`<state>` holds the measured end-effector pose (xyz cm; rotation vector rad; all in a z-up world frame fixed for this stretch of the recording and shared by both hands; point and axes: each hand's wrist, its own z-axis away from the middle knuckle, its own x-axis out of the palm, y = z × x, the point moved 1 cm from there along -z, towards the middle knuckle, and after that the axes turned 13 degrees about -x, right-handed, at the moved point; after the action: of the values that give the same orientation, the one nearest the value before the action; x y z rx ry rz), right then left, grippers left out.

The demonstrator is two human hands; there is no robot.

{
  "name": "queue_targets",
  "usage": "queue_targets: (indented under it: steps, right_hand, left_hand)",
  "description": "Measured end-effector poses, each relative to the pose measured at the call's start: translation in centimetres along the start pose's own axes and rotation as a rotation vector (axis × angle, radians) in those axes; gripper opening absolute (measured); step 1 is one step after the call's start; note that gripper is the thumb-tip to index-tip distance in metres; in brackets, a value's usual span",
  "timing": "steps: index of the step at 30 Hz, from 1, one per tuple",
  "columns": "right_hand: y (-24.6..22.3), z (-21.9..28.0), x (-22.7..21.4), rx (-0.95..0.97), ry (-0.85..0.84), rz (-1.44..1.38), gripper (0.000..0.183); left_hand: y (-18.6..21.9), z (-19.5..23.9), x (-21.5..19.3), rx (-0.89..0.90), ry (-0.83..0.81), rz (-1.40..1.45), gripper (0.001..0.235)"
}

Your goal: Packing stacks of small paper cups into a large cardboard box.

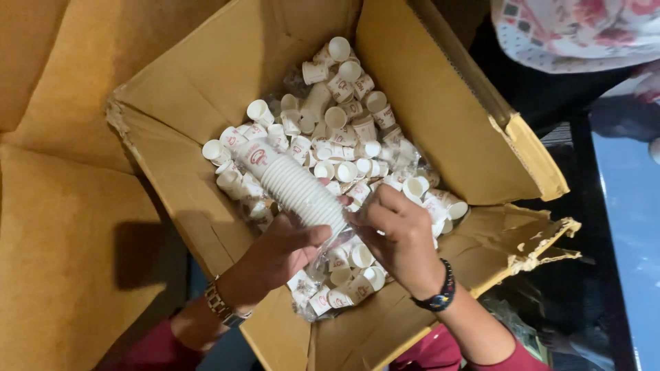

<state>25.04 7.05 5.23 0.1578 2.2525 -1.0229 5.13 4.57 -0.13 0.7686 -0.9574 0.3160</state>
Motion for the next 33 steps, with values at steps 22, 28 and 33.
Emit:
queue_targets:
  steps: [22, 28, 33]
  right_hand:
    - [-4.7, -1.1, 7.1, -0.059, 0.159, 0.160, 0.021]
    - [-6.5, -3.5, 7.2, 0.209, 0.319, -0.283, 0.015]
    - [-3.1, 0.6, 6.6, 0.181, 0.424, -0.062, 0.022]
  left_hand:
    - [-0.1, 0.1, -4.3, 0.208, -0.127, 0.358, 0.022]
    - [0.6, 1.7, -3.6, 0.140, -0.071, 0.234, 0.024]
    - [-0.2, -0.4, -4.4, 0.130, -0.148, 0.174, 0.028]
